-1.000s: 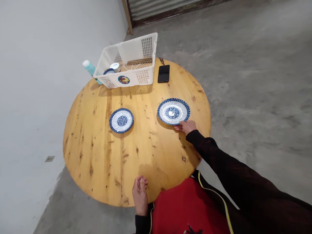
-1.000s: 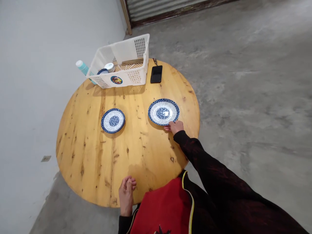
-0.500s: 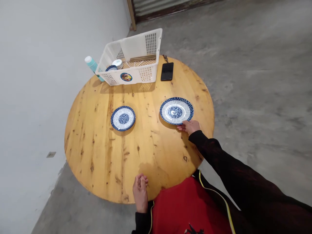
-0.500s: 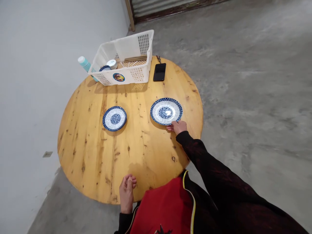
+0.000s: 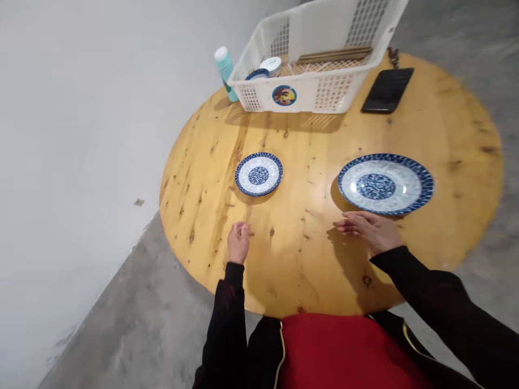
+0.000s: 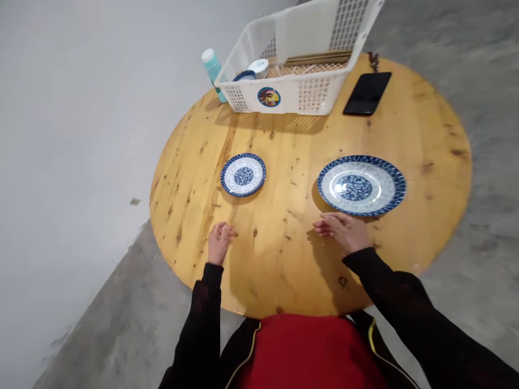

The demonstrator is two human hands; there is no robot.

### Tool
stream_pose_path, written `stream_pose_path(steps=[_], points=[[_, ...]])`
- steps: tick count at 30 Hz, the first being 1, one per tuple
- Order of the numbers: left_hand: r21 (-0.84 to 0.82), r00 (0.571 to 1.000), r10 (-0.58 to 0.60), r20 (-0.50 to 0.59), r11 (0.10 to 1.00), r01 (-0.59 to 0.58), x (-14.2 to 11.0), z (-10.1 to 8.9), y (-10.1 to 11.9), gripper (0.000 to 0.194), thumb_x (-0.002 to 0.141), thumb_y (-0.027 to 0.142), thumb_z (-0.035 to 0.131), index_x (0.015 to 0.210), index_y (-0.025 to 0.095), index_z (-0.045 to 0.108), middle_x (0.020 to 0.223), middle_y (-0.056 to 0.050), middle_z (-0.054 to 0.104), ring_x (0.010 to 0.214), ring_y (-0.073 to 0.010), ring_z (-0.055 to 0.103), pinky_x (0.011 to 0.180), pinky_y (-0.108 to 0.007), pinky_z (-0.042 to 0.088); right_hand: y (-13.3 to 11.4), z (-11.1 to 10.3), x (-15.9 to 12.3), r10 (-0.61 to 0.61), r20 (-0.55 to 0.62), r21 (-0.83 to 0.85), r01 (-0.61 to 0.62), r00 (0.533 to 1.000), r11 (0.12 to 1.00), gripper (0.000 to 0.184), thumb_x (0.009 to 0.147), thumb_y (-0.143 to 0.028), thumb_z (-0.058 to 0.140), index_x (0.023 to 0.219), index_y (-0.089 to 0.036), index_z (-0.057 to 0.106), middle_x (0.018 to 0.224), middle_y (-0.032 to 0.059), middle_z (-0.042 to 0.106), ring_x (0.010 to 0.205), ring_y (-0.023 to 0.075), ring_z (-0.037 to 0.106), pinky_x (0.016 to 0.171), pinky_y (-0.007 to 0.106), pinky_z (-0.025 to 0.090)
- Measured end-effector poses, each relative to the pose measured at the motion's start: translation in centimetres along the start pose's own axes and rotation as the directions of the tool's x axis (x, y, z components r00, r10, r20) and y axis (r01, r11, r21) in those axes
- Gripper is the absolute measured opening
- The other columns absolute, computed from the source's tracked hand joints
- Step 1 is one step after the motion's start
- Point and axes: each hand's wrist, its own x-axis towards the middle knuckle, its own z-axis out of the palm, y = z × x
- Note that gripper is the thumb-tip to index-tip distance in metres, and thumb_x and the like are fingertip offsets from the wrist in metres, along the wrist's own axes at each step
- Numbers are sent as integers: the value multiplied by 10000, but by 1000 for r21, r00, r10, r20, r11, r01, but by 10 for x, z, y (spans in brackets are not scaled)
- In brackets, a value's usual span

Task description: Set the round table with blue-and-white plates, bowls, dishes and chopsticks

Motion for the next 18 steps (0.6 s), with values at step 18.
stream_pose_path(steps=[18], points=[[510, 992, 123, 19, 852, -116, 161, 25, 64, 295, 962, 279, 497, 1135, 169, 709, 964, -122, 745, 1042, -296, 674, 923, -385, 500, -43, 176, 116, -362, 234, -747, 405, 902, 527, 447, 791, -270, 539, 1149, -107, 751, 979, 176, 735, 909, 332, 678, 881, 465, 551]])
